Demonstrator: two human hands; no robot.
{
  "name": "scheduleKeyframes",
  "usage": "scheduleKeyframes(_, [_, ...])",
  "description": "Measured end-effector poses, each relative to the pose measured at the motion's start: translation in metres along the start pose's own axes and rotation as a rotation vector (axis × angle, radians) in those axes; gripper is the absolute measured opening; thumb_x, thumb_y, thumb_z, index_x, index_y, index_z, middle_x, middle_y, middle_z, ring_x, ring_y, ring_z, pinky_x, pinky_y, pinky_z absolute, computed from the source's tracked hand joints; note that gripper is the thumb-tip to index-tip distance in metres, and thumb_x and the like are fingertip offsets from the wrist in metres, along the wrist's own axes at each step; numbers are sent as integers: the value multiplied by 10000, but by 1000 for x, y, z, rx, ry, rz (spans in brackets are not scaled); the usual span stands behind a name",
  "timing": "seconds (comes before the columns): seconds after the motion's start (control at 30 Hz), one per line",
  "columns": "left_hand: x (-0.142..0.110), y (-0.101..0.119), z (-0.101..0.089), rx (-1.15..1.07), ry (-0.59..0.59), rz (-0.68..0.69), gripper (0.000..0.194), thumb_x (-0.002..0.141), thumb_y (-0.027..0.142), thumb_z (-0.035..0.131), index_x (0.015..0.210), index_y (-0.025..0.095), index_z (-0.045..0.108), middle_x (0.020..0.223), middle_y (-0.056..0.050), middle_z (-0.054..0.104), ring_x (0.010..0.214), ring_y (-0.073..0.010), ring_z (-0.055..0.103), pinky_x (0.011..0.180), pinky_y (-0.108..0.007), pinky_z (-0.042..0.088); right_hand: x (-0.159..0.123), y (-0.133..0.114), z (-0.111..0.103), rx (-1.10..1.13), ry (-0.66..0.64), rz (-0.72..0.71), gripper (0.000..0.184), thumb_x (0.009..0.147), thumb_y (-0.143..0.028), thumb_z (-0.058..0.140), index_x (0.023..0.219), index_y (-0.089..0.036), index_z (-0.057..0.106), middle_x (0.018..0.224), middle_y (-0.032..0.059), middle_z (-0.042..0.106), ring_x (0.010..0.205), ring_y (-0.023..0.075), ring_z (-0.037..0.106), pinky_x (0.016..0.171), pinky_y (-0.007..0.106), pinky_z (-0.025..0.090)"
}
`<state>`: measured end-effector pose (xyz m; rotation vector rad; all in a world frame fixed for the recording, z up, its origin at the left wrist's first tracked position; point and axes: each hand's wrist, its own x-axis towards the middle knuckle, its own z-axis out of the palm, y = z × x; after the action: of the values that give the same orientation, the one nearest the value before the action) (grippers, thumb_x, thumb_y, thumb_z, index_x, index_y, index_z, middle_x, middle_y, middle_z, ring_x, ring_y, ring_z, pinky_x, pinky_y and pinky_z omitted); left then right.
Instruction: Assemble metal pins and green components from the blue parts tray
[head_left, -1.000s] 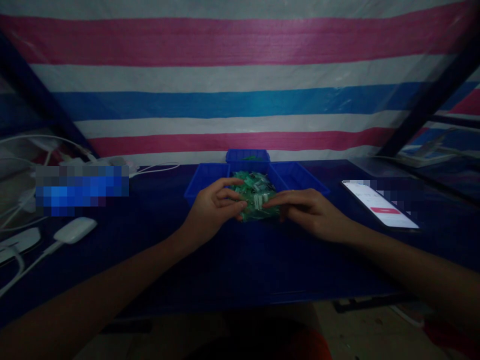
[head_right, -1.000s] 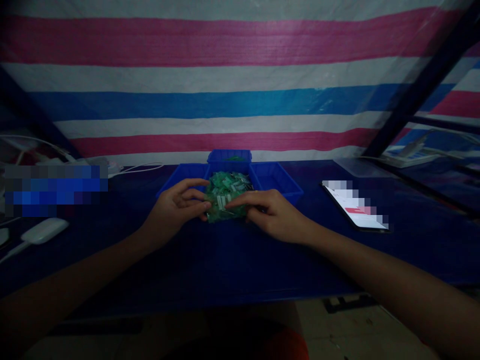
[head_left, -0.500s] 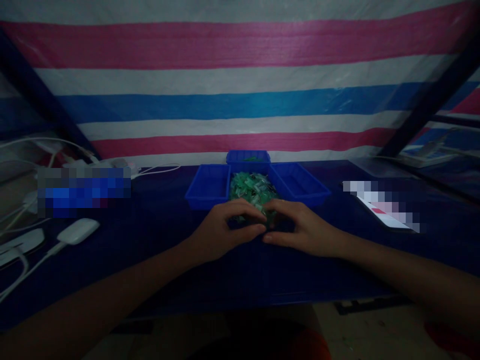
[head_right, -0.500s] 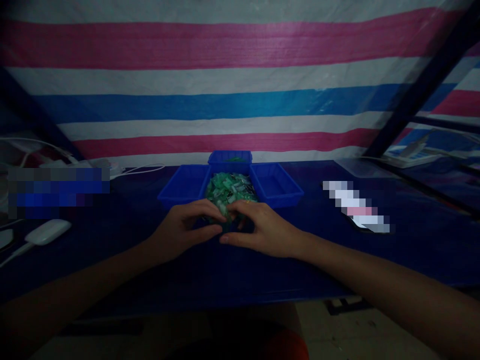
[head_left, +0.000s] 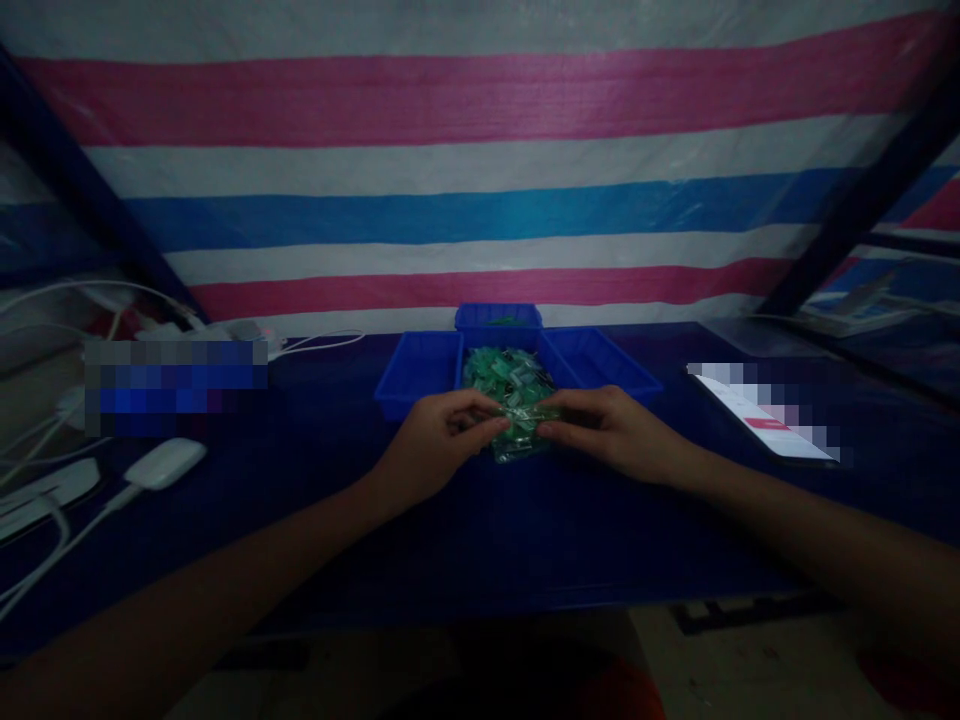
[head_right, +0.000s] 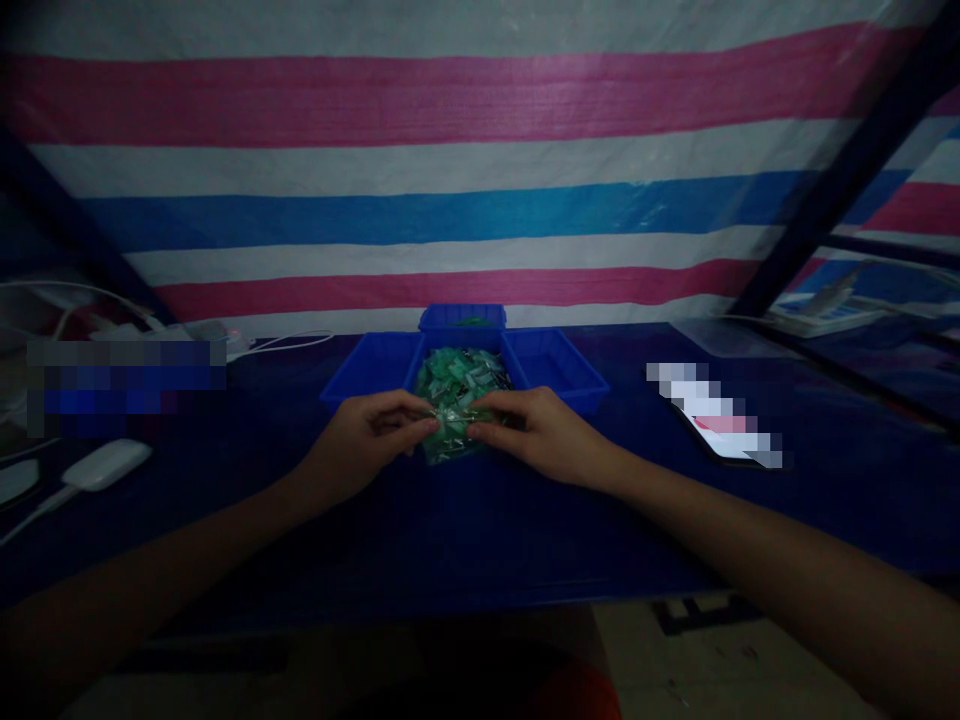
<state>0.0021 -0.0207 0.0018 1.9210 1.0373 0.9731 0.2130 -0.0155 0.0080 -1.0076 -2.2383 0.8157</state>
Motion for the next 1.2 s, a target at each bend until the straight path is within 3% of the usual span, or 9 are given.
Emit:
scheduleKeyframes(0.13, [-1,2,-1,20,10,30,169,777,300,543,829,144,584,638,22,576,505,-59,499,462,-166,395,0,-1,-5,-11,65,19,239,772,-404,546,832,-179,603,581,-31,530,529,96,474,482,224,357])
scheduleKeyframes(0.23, [-2,-1,-4,198,-12,127,187,820,280,483,925,148,563,719,1,591,570,-74,528,516,-181,415,4,-3,-20,-142,174,11,239,774,-394,534,852,-180,606,638,-6,584,546,112,514,507,237,386])
scheduleKeyframes(0.37, [-6,-8,-6,600,-220,413,159,842,214,434,881,152,575,791,-19,593,711,-111,554,646,-223,425,29,2,-48,-605,357,-43,231,789,-326,496,930,-176,601,811,51,638,651,158,570,600,278,403])
scheduleKeyframes(0.43, [-8,-8,-5,711,-320,473,172,857,221,413,873,160,573,805,-18,594,753,-124,561,666,-231,425,50,10,-58,-845,401,-75,237,808,-291,455,961,-172,590,880,80,631,709,184,569,612,290,383])
scheduleKeyframes(0.53, [-10,-7,-3,804,-388,474,194,871,248,394,870,170,571,778,-11,594,733,-129,566,639,-232,428,82,27,-62,-1042,374,-97,252,834,-230,390,986,-160,579,931,109,619,788,210,555,613,288,352])
scheduleKeyframes(0.7, [-10,-7,-4,822,-408,467,190,873,253,392,868,179,567,784,-2,605,741,-132,573,646,-240,431,116,50,-48,-1117,287,-71,259,827,-196,380,985,-157,581,907,110,627,774,208,556,587,279,318])
scheduleKeyframes(0.9, [-11,-9,-5,835,-444,460,175,869,247,402,857,184,564,778,3,601,747,-134,570,652,-246,431,129,51,-38,-1067,73,-86,277,806,-225,409,993,-168,604,903,103,653,780,212,586,602,281,346])
scheduleKeyframes(1.2, [-10,-9,-4,847,-447,481,181,870,246,397,864,182,566,781,-3,591,741,-130,565,635,-237,421,126,59,-50,-963,-39,-118,356,830,-307,417,1110,-132,552,1009,127,631,866,217,587,718,301,401])
